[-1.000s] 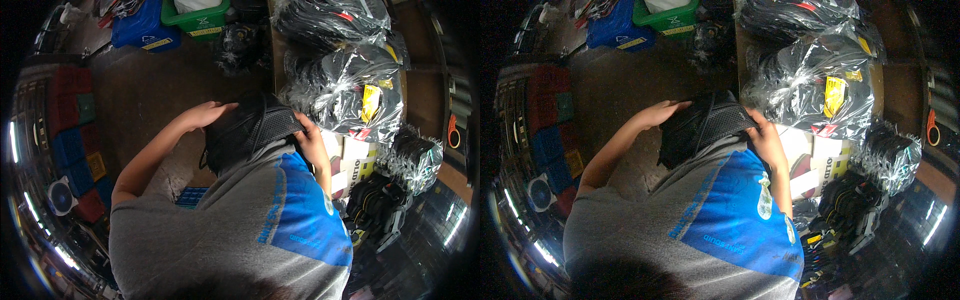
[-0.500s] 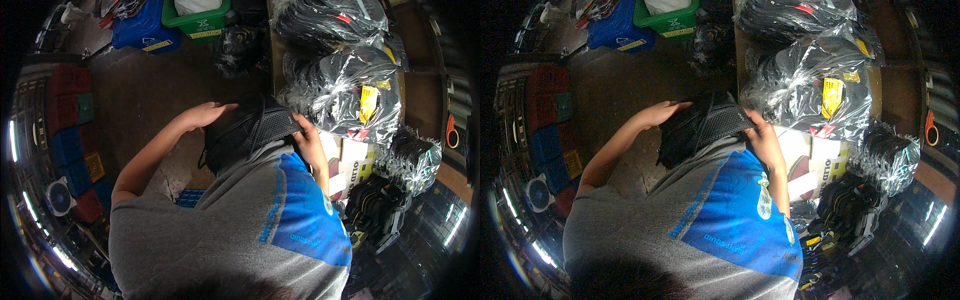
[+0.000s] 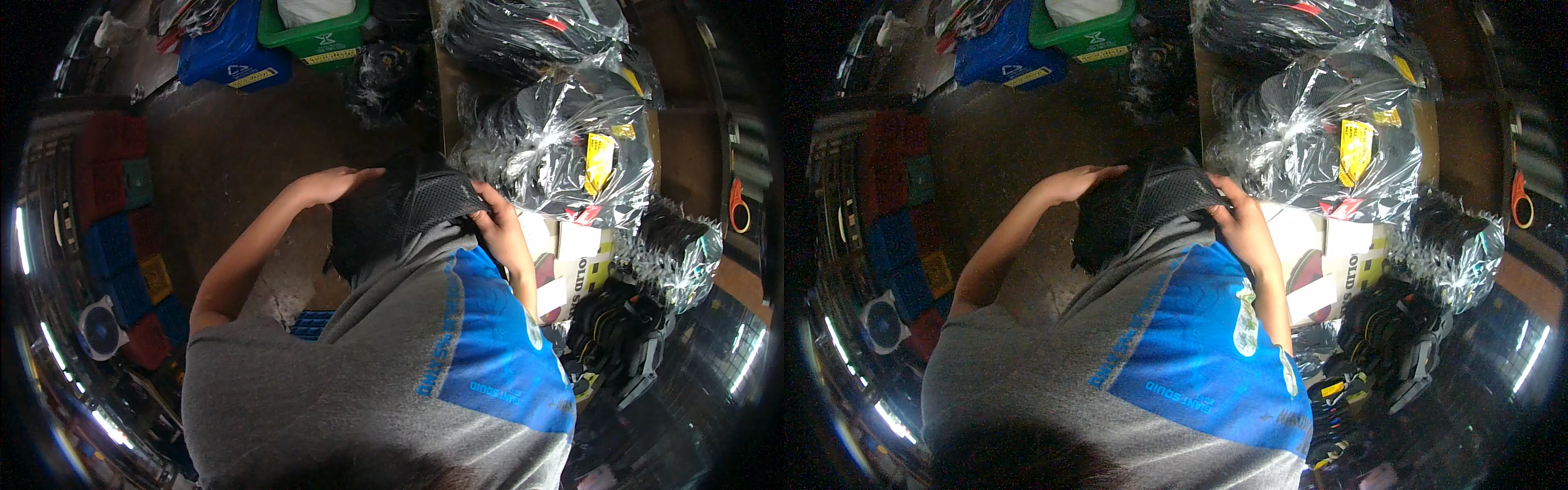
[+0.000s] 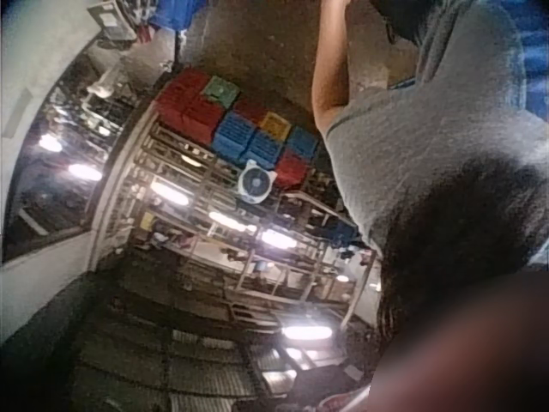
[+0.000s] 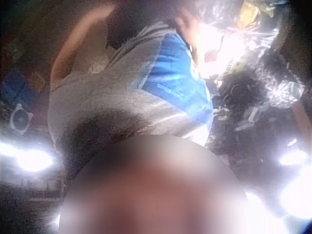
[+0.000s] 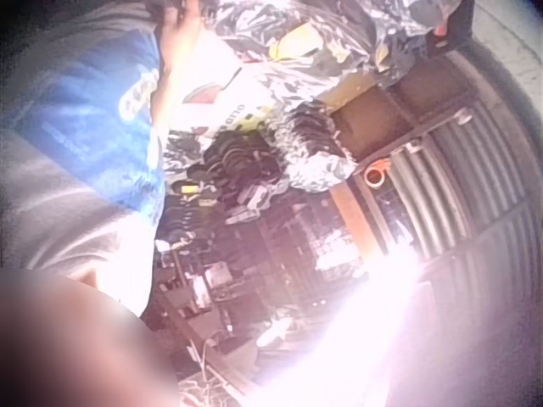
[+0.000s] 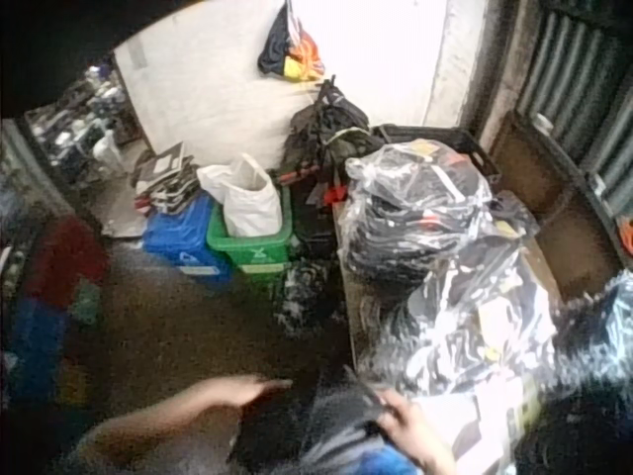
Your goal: The person unpacks flip-flops and sandals from plastic bags, removes tags, and arranges them on a table. They handle multiple pairs, placing some in neat rows and others in piles while continuing to unpack additional items.
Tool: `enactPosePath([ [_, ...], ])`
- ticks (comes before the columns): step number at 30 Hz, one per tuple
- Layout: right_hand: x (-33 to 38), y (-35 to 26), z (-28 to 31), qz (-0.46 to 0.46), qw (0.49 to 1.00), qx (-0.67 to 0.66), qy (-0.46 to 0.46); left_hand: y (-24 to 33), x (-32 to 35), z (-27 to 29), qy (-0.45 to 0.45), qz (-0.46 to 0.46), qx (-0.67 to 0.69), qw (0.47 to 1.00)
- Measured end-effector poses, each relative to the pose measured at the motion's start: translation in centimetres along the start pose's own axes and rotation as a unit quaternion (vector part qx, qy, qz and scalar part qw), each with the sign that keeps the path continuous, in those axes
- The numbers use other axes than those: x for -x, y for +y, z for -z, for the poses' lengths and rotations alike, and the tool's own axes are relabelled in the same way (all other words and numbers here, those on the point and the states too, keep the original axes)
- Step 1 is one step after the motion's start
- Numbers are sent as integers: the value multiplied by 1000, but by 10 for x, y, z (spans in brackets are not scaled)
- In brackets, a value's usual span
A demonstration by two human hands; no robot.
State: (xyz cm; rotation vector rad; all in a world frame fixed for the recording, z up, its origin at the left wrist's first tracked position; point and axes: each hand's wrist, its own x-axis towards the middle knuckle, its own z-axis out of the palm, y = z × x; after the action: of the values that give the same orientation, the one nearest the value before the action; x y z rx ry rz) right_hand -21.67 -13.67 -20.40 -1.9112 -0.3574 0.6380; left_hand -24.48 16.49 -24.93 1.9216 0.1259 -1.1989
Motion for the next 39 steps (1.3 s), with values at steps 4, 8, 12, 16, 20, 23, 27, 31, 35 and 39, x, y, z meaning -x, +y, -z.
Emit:
enactPosePath([
  [4, -2, -15, -3, -25, 999, -26, -8, 0, -18, 6, -8, -82, -18, 996],
  [8, -1, -40, -5, 65, 998, 23, -1, 6, -35, -1, -33, 94, 205, 974],
  [12, -4, -63, -3, 142, 988, 51, 17, -8, -24, -12, -21, -82, 232, 969],
  [16, -21, -79, -15, 181, 981, 25, 58, -21, 2, -12, -46, -227, 223, 947],
  [20, -37, -85, -30, 203, 977, 17, 57, -18, 27, -6, -60, -213, 289, 931],
  [23, -40, -88, -40, 222, 972, 5, 72, -13, 39, -5, -58, -201, 321, 924],
  [27, -42, -92, -47, 209, 976, 9, 58, -11, 46, -4, -49, -190, 348, 917],
  [31, -47, -94, -47, 222, 973, 6, 55, -11, 48, -3, -42, -192, 369, 909],
  [35, -49, -94, -46, 219, 974, -7, 50, -11, 51, -3, -35, -192, 385, 902],
  [39, -50, -90, -47, 220, 974, -28, 54, -12, 55, -2, -29, -191, 395, 898],
])
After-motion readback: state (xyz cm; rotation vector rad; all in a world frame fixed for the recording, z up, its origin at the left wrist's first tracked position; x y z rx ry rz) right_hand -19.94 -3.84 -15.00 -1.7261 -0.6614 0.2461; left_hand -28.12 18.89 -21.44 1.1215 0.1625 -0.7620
